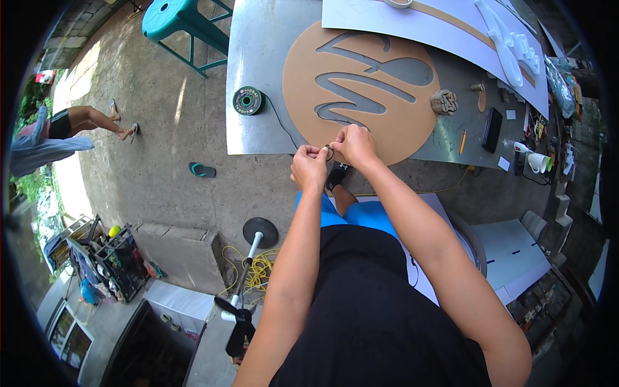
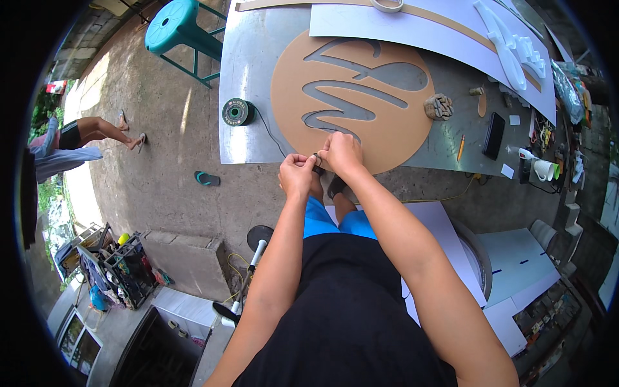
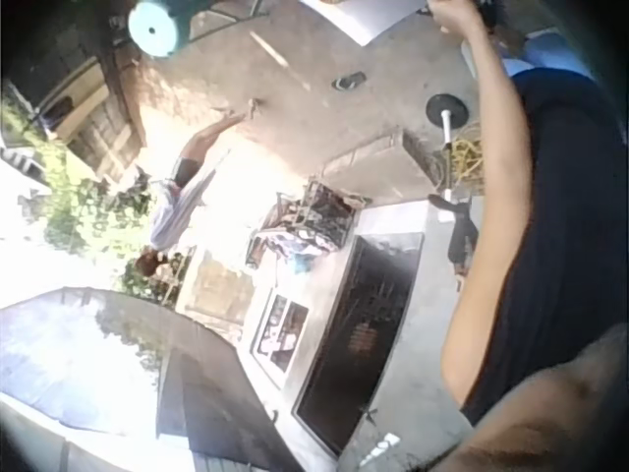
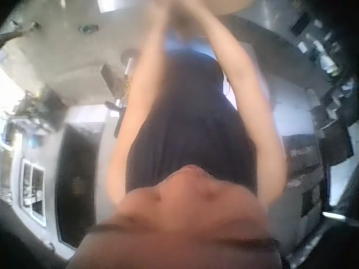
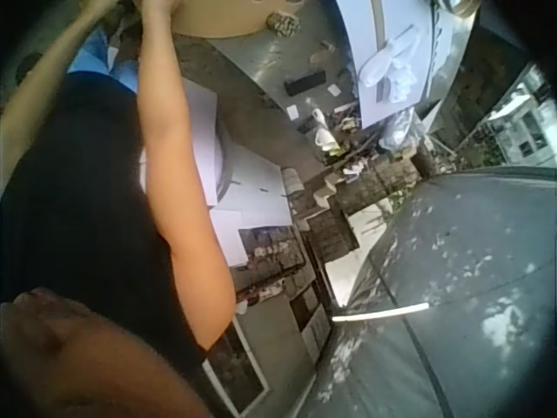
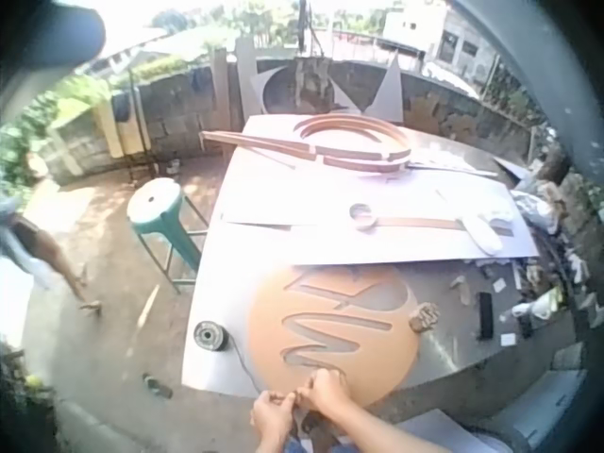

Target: The recorder is assembling a neon-style sign by gluing white flexible LED strips onto a circular base and preparing long strips of wood.

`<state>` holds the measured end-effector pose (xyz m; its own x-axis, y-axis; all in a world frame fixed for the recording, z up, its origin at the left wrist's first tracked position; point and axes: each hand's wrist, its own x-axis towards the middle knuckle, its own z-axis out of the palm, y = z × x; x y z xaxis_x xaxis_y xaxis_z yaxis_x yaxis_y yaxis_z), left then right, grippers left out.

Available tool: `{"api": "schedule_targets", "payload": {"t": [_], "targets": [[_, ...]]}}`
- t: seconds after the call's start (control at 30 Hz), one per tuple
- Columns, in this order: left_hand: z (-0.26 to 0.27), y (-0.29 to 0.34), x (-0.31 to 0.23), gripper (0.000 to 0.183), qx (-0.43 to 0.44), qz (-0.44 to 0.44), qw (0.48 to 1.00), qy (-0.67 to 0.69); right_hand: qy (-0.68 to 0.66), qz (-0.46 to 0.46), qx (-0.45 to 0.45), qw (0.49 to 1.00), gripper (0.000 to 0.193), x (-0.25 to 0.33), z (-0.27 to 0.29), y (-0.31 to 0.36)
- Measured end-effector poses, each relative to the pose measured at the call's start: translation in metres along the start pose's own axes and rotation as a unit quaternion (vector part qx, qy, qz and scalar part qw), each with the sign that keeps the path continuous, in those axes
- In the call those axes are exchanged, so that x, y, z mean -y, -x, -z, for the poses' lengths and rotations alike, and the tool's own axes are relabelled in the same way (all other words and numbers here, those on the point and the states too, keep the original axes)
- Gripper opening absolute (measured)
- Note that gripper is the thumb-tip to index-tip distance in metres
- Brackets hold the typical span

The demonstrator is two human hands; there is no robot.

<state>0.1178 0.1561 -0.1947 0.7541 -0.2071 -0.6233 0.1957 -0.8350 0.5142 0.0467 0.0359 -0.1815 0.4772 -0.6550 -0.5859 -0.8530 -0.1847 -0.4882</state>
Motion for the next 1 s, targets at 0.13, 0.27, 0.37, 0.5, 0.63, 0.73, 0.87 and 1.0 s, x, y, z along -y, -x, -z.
{"api": "schedule_targets", "payload": {"t": [0.13, 0.27, 0.37, 0.5, 0.63, 0.73, 0.87, 1.0], "targets": [[0.005, -0.006, -0.013, 0.023, 0.025, 0.031, 0.999, -0.008, 0.01, -0.01, 0.007, 1.0, 0.02, 0.001, 0.001, -0.004], [0.009, -0.008, -0.023, 0.026, 0.007, 0.048, 0.997, -0.055, 0.016, -0.005, -0.003, 1.0, 0.02, 0.002, -0.002, -0.006], [0.011, -0.007, -0.027, 0.026, 0.007, 0.05, 0.996, -0.076, 0.018, 0.003, -0.016, 1.0, 0.019, 0.001, -0.003, -0.007], [0.014, -0.003, -0.032, 0.025, 0.002, 0.009, 0.99, -0.138, 0.008, 0.002, -0.012, 1.0, 0.019, 0.0, -0.002, -0.004], [0.014, -0.005, -0.04, 0.024, -0.001, -0.023, 0.982, -0.187, 0.012, 0.007, -0.031, 0.999, 0.018, -0.002, -0.004, -0.004], [0.009, -0.013, -0.031, 0.021, -0.074, -0.103, 0.965, -0.229, 0.003, 0.001, 0.004, 1.0, 0.018, 0.001, -0.004, -0.002], [0.014, -0.021, -0.035, 0.018, 0.024, -0.085, 0.975, -0.203, -0.005, 0.006, -0.007, 1.0, 0.017, 0.001, -0.003, 0.001], [0.019, -0.02, -0.04, 0.017, 0.052, -0.071, 0.977, -0.192, -0.009, 0.003, -0.017, 1.0, 0.016, 0.002, -0.001, 0.004]]}}
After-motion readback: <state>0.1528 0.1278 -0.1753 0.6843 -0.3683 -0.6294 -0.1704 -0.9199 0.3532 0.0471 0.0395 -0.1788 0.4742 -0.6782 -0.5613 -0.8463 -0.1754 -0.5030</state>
